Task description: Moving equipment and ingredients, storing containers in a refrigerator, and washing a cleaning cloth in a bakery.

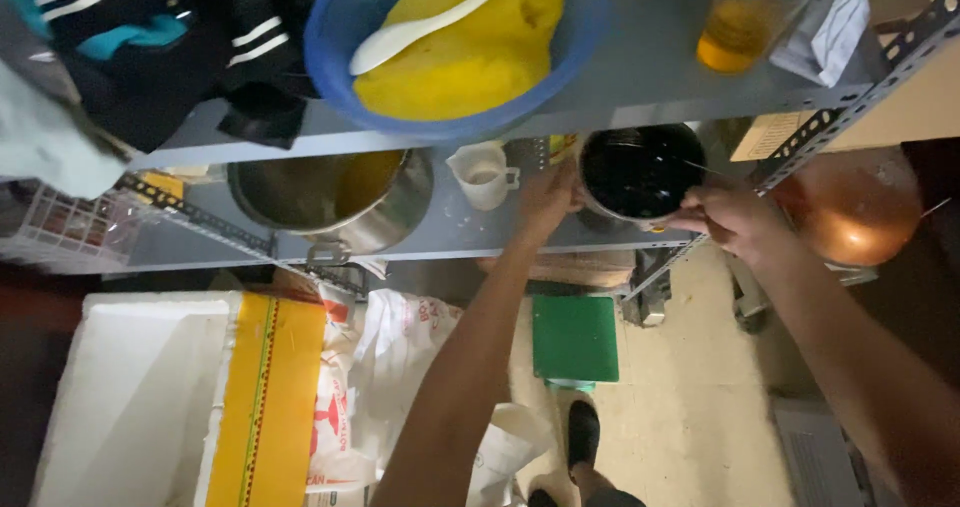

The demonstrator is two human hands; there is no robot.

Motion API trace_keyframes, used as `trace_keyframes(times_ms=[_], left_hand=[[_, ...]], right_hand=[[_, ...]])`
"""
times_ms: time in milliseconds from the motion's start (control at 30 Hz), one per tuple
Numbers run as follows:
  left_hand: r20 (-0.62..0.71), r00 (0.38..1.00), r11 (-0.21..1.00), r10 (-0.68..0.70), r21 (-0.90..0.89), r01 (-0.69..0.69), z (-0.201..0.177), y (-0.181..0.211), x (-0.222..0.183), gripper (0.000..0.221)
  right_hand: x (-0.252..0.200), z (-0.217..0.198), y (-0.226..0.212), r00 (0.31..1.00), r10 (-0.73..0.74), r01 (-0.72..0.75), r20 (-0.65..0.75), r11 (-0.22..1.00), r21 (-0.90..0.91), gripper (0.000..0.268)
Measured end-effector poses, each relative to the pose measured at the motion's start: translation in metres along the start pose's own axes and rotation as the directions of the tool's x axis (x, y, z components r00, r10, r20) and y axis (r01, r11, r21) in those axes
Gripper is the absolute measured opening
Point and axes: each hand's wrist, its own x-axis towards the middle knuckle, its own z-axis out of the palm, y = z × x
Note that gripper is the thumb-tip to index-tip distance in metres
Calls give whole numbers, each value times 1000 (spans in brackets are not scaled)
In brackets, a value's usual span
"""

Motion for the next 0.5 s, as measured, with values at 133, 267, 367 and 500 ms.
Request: trace_keyframes(times_ms=[133,267,367,500], left_hand=[[61,991,951,120,280,-132,23,30,25,40],[2,975,653,224,742,-152,25,34,41,35],[-26,932,626,361,747,-222,25,28,48,35],[-57,959,635,279,760,-140,22,28,51,34]], right_hand=[[23,13,-26,998,-7,5,-67,1000,-27,28],[50,14,-37,995,24,-34,-93,993,-114,30],[57,14,-36,996,28,-49,-89,969,-243,38],[52,19,-29,978,-18,-19,-210,985,-172,41]])
